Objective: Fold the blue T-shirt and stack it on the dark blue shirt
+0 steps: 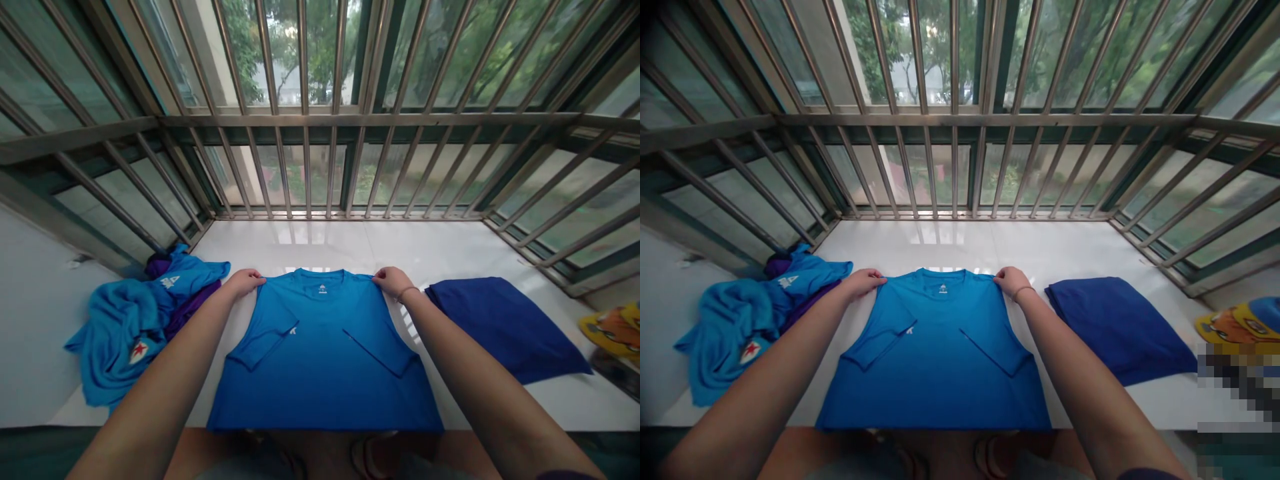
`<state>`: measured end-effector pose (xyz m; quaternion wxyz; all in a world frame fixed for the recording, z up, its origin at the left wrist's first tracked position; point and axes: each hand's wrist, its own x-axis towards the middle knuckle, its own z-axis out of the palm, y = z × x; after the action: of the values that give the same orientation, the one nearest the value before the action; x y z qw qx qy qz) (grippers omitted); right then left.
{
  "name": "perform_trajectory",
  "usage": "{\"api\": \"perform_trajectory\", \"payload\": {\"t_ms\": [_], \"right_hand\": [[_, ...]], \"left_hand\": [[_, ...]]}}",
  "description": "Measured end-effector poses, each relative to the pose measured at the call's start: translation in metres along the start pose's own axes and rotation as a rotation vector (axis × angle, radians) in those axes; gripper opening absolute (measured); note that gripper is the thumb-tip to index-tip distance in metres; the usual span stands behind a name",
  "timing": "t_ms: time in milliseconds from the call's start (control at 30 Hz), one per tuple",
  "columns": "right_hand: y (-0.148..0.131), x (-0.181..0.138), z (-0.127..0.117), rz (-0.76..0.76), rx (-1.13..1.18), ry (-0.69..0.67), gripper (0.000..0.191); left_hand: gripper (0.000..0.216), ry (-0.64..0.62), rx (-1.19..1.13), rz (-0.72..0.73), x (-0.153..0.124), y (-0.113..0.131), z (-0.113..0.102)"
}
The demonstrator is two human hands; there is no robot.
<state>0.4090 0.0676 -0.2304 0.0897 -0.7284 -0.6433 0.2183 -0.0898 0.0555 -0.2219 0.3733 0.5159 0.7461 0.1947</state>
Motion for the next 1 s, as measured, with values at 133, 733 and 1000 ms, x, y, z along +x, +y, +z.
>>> {"api": "perform_trajectory", "payload": {"t_ms": [133, 733, 1000], "right_hand": [[-0.013, 0.016, -0.012, 0.045, 0.032, 0.087, 0.015], [0.036, -0.144, -0.053, -0.375, 0.288, 0.395, 0.03], [0.08, -0.242, 0.027, -0.568, 0.151, 0.059, 0.02]], "left_hand": [[0.037, 0.08, -0.133, -0.051, 0.015, 0.017, -0.003], [0.058, 0.127, -0.104, 0.464, -0.117, -0.039, -0.036], [0.024, -0.005, 0.376, 0.715, -0.184, -0.116, -0.006]]}}
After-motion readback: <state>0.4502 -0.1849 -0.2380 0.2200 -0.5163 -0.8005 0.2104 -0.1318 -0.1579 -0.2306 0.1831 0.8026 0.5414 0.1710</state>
